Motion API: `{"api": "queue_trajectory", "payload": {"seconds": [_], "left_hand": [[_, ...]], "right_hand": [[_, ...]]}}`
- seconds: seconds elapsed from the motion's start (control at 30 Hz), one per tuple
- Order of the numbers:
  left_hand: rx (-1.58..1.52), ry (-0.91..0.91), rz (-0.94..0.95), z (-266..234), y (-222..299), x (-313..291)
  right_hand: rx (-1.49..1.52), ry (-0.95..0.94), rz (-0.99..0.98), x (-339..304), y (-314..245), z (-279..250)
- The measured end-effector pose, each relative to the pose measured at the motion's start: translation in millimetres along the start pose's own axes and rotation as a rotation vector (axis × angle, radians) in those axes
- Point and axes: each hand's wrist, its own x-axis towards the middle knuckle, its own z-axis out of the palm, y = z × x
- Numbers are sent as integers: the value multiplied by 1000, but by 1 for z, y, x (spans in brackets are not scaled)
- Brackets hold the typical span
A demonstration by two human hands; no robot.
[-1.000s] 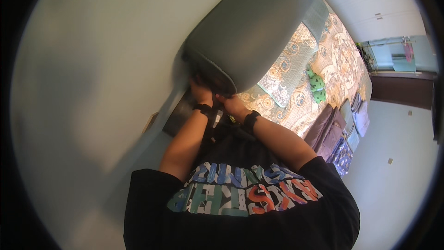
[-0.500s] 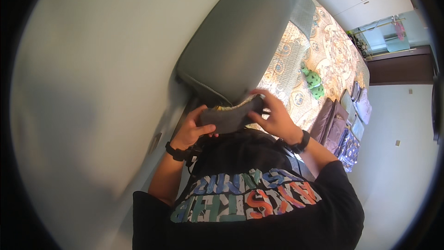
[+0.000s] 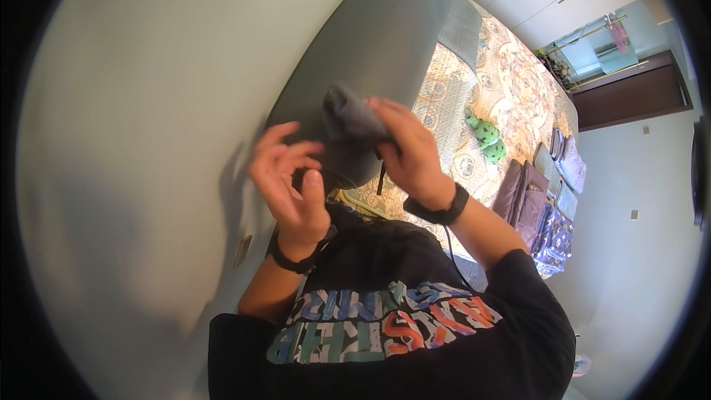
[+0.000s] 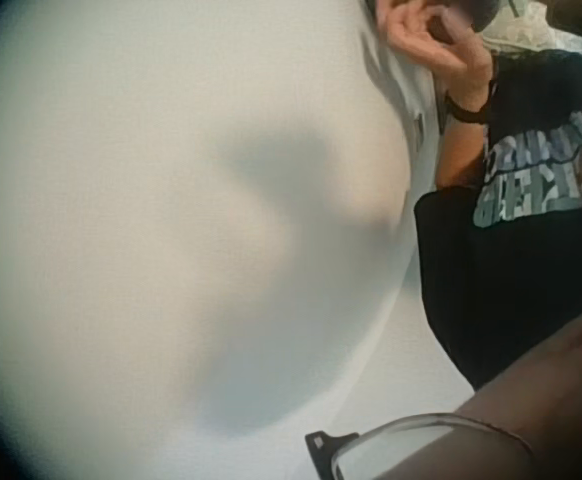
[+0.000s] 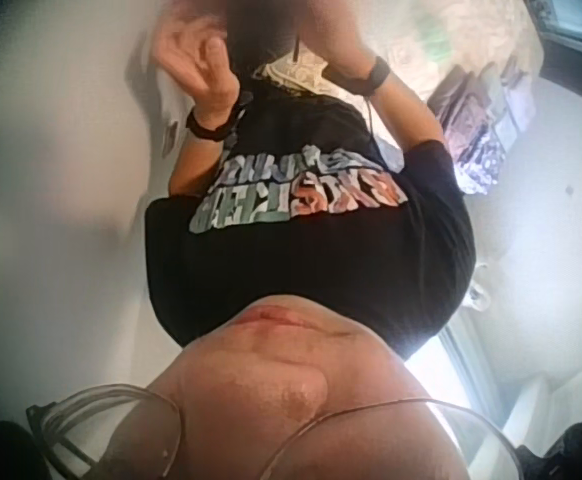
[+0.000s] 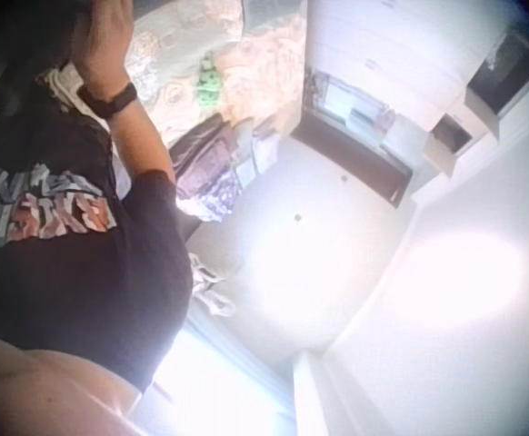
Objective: The person cleans a small electric desk fan by hand with a cloth, wiping the blades and the center of the fan grille.
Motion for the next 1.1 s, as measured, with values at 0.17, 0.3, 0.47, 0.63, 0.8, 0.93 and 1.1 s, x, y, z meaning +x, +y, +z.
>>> {"api": "queue_trajectory", "payload": {"seconds": [0.17,0.3,0.47,0.63,0.8,0.93,1.1], "left_hand": [[465,101,594,21,-40,0],[623,139,623,38,-58,-22],[705,129,646,38,-49,-23],[814,104,627,45,-55,-46],[867,104,604,57,-66,-72],[915,119,590,64,-66,-79],[958,134,570,68,-59,-84]], "right_hand": [[-240,-183,-288,32,3,-3],[-160,-330,-379,28,19,11],[-331,-271,-433,61,47,0],[-341,-262,-351,84,113,-14],[-399,-221,-295,113,189,-32],[-411,-210,-255,144,248,-43],[-440,-118,-129,170,297,-54]]}}
